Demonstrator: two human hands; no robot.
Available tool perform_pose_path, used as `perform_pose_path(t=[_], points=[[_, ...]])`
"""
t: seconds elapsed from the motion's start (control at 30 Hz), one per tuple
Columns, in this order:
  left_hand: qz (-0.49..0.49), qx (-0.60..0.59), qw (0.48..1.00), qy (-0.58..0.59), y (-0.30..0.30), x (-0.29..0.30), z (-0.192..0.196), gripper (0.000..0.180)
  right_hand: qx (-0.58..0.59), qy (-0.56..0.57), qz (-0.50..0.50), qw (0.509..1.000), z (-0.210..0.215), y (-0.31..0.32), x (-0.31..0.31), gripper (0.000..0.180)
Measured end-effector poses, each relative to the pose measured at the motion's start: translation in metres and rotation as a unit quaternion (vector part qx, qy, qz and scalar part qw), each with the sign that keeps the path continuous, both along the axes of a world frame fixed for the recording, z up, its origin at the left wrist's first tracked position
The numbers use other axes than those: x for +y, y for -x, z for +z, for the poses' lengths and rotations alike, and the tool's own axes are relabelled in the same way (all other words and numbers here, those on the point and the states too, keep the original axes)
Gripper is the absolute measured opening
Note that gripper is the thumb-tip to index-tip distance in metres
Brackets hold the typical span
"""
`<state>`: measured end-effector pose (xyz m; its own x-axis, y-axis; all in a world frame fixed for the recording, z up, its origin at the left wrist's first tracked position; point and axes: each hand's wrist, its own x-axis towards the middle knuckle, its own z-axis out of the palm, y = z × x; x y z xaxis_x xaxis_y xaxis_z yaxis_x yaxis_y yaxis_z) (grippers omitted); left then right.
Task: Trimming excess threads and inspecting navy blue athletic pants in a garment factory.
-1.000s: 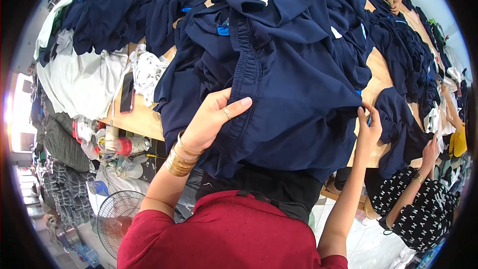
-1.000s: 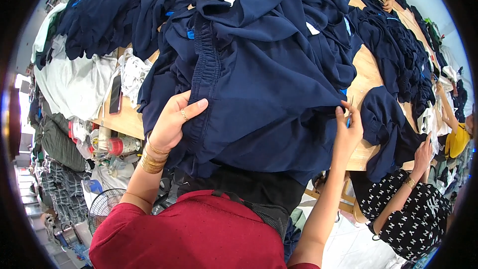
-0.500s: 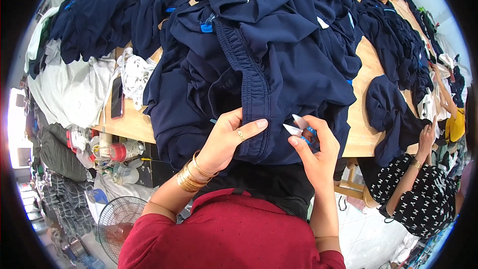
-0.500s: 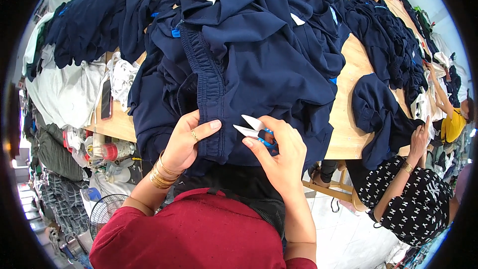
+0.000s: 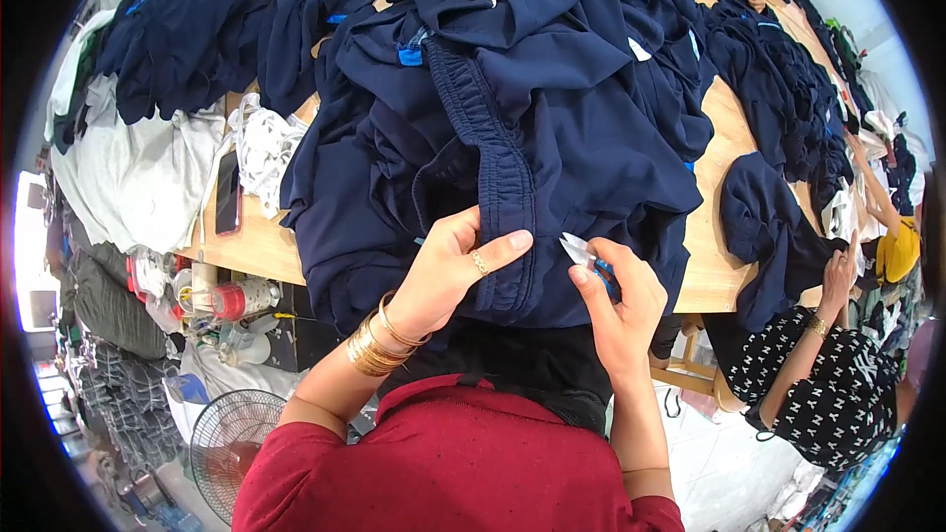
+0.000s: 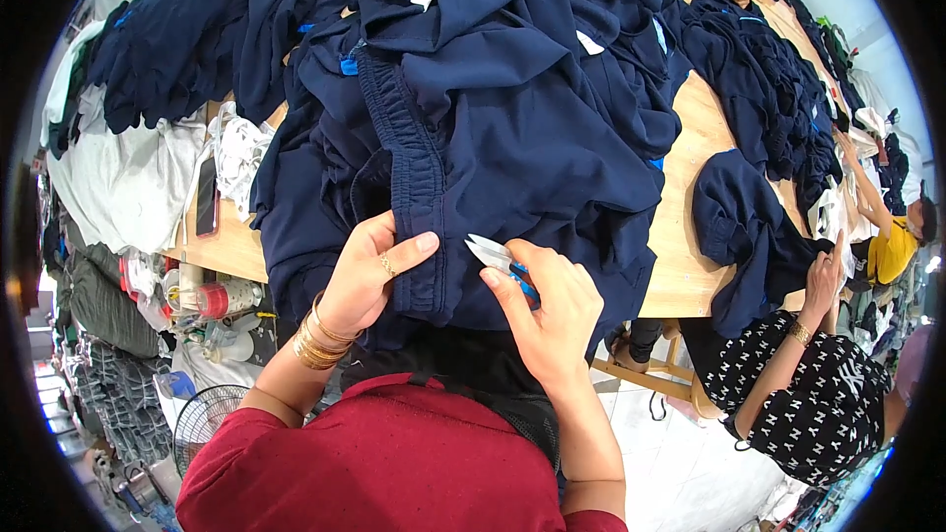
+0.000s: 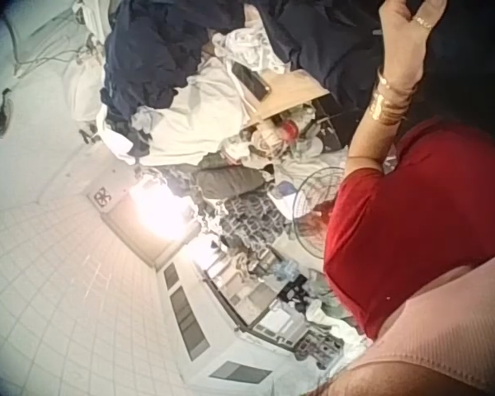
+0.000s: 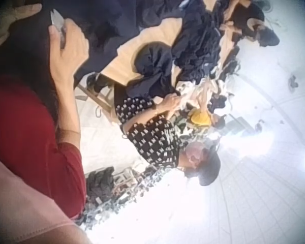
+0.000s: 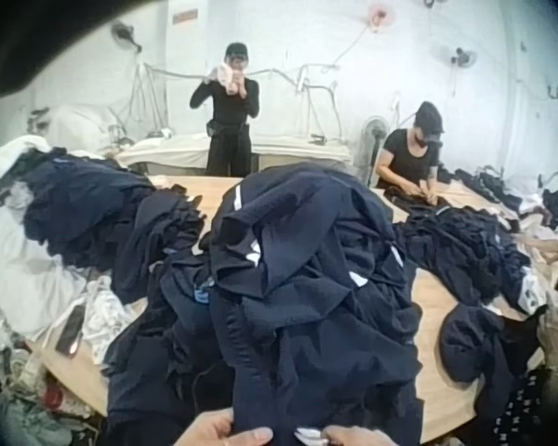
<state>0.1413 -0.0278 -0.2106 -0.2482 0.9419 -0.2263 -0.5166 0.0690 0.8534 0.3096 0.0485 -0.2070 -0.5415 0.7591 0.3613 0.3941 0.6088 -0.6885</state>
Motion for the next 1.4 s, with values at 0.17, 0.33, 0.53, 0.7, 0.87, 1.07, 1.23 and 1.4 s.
perform_pose_path(t=[0.17,0.33,0.53,0.7,0.87,1.07,1.23,1.4], points=[[0.0,-0.016,1.0,0.018,0.001,-0.001,0.0,0.023,-0.006,-0.054,0.005,0.998,0.002,0.003,0.0,0.021],[0.004,-0.014,1.0,0.008,-0.001,0.001,0.002,0.022,-0.019,-0.079,0.012,0.997,0.006,0.003,0.001,0.021],[0.007,-0.003,1.0,0.008,-0.001,-0.001,0.002,0.022,-0.026,-0.097,0.018,0.995,0.007,0.004,0.001,0.022],[-0.002,-0.026,1.0,0.014,-0.001,-0.001,0.005,0.022,-0.021,-0.107,0.017,0.994,0.007,0.003,0.001,0.022],[-0.001,-0.026,1.0,0.015,-0.001,-0.002,0.004,0.022,-0.032,-0.12,0.016,0.992,0.007,0.003,0.001,0.021],[0.002,-0.02,1.0,0.019,0.0,-0.002,0.004,0.023,-0.01,-0.081,0.005,0.997,0.007,0.002,0.001,0.019],[0.002,-0.019,1.0,0.024,0.002,-0.001,0.004,0.023,0.024,-0.026,0.001,0.999,0.004,0.0,0.002,0.024],[-0.021,0.056,0.998,-0.008,-0.002,-0.001,-0.005,0.025,0.123,0.253,0.02,0.959,0.009,0.01,-0.002,0.031]])
